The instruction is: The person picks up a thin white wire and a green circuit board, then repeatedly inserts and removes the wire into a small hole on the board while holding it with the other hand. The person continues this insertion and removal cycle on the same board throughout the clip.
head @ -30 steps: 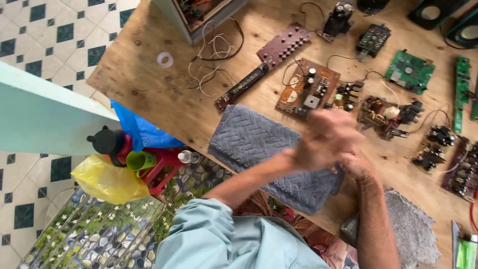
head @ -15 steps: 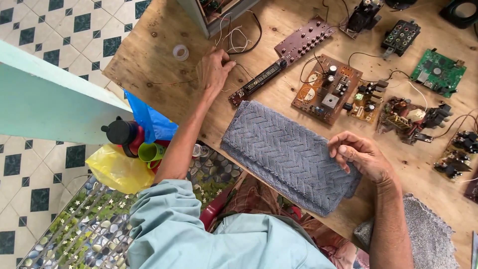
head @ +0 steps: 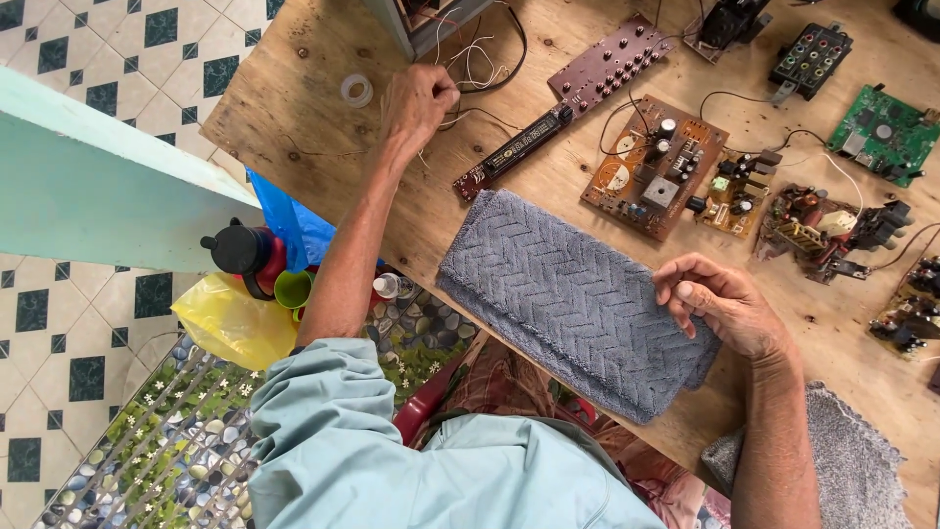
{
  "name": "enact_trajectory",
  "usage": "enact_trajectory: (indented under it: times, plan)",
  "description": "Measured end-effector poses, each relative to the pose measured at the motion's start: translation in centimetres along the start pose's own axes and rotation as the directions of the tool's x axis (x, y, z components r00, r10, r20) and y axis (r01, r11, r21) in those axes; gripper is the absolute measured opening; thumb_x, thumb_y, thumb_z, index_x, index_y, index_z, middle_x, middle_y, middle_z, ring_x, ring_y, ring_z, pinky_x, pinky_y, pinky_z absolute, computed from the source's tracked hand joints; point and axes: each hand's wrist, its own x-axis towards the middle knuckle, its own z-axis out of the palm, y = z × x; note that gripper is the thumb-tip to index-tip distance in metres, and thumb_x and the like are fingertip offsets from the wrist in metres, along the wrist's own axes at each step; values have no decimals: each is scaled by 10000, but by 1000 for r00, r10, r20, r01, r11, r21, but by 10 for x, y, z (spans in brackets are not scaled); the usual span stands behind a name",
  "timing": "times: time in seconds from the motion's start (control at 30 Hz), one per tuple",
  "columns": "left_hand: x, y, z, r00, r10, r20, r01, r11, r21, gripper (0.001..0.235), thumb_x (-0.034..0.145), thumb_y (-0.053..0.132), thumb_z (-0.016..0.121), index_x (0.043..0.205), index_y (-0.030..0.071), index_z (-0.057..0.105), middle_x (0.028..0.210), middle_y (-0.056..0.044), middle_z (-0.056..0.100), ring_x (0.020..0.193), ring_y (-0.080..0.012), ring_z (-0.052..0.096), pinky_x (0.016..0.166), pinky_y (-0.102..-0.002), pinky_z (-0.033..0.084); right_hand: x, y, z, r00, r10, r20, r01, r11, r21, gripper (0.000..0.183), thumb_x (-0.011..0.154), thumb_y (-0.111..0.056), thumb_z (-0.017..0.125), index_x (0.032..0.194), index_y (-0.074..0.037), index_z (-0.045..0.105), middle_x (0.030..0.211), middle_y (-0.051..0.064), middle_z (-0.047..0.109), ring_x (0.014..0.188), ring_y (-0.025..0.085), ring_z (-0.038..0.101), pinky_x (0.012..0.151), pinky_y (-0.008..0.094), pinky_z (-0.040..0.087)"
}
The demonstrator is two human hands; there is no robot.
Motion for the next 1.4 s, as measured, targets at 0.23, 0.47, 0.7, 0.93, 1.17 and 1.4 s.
enact_trajectory:
  times: [0.23, 0.47, 0.7, 0.93, 1.17, 1.4]
  plan:
    - [16, 0, 7, 985, 153, -79, -151, 988, 29, 99, 722, -1, 550, 648, 64, 563, 634, -31, 607, 535, -117, 599, 459, -261, 513, 0, 2, -1, 999, 33, -26, -33, 999, 16, 254, 813, -148, 494, 991, 32, 516, 770, 90, 545, 562, 91, 489, 392, 176, 420]
    - [27, -5, 15, 964, 189, -185, -182, 982, 51, 140, 730, -21, 600, 618, 55, 564, 693, -65, 615, 514, -124, 624, 425, -221, 549, 0, 3, -2, 998, 49, -32, -48, 999, 14, 260, 810, -155, 498, 995, 25, 518, 774, 91, 552, 559, 102, 493, 397, 189, 423]
    - [26, 15, -14, 941, 191, -280, -262, 934, -242, 102, 715, -68, 582, 692, 31, 574, 689, -68, 592, 577, -114, 591, 491, -136, 538, -1, 7, -5, 998, 38, -40, -37, 999, 25, 258, 810, -143, 493, 997, 33, 516, 770, 99, 555, 555, 100, 494, 392, 186, 423]
    - [23, 22, -22, 950, 76, -303, -211, 871, -443, 42, 726, -10, 597, 701, 22, 609, 595, -26, 607, 354, -61, 516, 283, -133, 418, 0, 6, -4, 999, 37, -32, -36, 999, 17, 258, 812, -153, 492, 997, 25, 516, 777, 94, 554, 546, 104, 494, 387, 187, 416]
    - [28, -6, -8, 952, 44, -303, -170, 899, -404, 35, 752, 42, 629, 742, 75, 634, 653, -32, 631, 341, -44, 505, 245, -107, 389, 0, 6, -4, 998, 44, -38, -43, 999, 24, 260, 809, -155, 496, 994, 27, 513, 776, 93, 551, 549, 103, 494, 389, 189, 413]
    - [17, -12, 0, 981, -33, -194, -55, 902, -428, 34, 729, 58, 653, 715, 55, 623, 658, -34, 632, 348, -55, 526, 285, -132, 460, 0, 7, -4, 997, 49, -51, -48, 999, 18, 266, 804, -158, 503, 993, 29, 518, 772, 99, 554, 535, 107, 490, 385, 189, 417]
